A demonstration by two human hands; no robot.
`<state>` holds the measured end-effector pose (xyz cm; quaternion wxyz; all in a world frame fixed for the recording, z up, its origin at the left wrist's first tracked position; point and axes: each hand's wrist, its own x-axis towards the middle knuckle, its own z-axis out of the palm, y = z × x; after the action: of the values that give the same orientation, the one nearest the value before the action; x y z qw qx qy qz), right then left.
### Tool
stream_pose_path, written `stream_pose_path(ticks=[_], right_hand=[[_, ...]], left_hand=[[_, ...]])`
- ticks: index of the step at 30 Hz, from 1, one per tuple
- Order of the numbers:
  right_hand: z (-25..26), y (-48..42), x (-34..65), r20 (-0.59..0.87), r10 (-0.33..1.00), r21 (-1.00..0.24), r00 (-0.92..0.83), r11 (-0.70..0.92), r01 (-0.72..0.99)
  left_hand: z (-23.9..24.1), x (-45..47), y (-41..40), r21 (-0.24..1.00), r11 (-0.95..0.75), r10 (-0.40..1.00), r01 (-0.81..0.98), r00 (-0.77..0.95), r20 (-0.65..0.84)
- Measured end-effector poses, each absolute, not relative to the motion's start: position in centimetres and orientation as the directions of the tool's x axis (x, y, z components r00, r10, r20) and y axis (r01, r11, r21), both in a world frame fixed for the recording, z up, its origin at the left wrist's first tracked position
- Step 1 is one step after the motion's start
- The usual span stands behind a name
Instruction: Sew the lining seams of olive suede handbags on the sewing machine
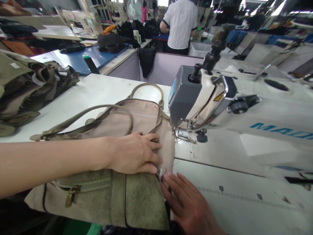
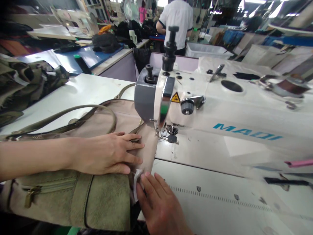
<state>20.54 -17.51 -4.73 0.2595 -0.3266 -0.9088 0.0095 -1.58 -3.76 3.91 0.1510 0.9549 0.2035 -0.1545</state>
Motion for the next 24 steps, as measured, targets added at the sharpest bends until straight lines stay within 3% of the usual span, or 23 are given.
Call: stream_pose_path(ticks=[4, 7, 13, 16, 21, 24], right_hand=[[-5.1, -16.6, 20.3, 0.514, 0.591, -0.206, -0.621, 0.788, 0.58], [-5.1, -15.8, 19.9, 0.537, 0.598, -0.208, -0.596, 0.778, 0.593], [-5.0, -13.5, 19.8, 0.446, 0.601, -0.166, -0.663, 0.784, 0.598], [-5.0, -12.1, 20.3, 0.451, 0.591, -0.152, -0.668, 0.789, 0.596], [-4.9, -10.3, 21.0, 0.471, 0.602, -0.167, -0.645, 0.779, 0.605], [-5.2, -9.6, 21.0, 0.474, 0.609, -0.155, -0.636, 0.769, 0.621]], left_hand=[[4.3, -1.9, -3.2, 0.313, -0.829, 0.365, 0.464, 0.872, -0.327], [4.4, -1.8, -1.7, 0.344, -0.828, 0.308, 0.442, 0.873, -0.379], [4.1, -1.2, 1.9, 0.419, -0.836, 0.245, 0.354, 0.924, -0.293], [3.7, -1.1, 2.8, 0.366, -0.862, 0.24, 0.35, 0.919, -0.313], [3.8, -0.9, 4.0, 0.167, -0.922, 0.297, 0.349, 0.915, -0.273], [4.5, -1.1, 4.6, 0.137, -0.942, 0.259, 0.306, 0.924, -0.279]])
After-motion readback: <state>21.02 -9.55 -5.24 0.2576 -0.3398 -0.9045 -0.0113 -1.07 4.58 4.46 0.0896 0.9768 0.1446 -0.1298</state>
